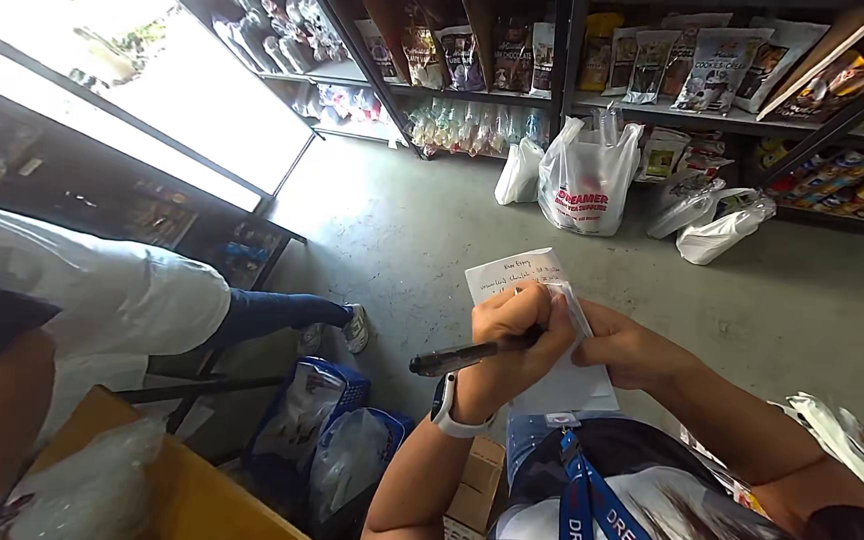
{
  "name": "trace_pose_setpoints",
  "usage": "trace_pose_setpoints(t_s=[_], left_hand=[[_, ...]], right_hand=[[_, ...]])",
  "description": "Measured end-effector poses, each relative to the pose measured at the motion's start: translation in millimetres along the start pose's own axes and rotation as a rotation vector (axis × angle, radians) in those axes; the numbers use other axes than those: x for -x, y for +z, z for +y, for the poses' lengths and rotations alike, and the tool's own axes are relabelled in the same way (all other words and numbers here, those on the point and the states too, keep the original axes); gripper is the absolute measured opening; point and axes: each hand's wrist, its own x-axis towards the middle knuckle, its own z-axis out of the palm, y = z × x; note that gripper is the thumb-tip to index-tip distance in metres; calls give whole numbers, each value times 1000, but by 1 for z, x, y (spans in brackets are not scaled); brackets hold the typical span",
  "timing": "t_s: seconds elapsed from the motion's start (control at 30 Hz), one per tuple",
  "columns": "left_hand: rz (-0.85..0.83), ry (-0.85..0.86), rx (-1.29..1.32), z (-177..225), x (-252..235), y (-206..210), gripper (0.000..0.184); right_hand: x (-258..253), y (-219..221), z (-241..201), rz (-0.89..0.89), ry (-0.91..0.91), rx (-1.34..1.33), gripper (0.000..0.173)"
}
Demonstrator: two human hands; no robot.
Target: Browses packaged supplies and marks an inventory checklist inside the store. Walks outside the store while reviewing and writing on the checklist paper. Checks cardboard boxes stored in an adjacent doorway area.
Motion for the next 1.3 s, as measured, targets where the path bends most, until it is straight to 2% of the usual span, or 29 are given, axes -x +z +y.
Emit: trace_pose_setpoints(t_s=[0.37,0.97,1.3], left_hand=[[61,40,-86,-47,-41,-37,29],[82,9,13,-155,-167,-174,29],[79,9,3,-188,-198,-207,29]], right_hand=[[-75,-30,-3,-53,9,32,53],[-285,-72,-25,-39,29,43,54],[-340,-87,-28,-35,34,48,53]])
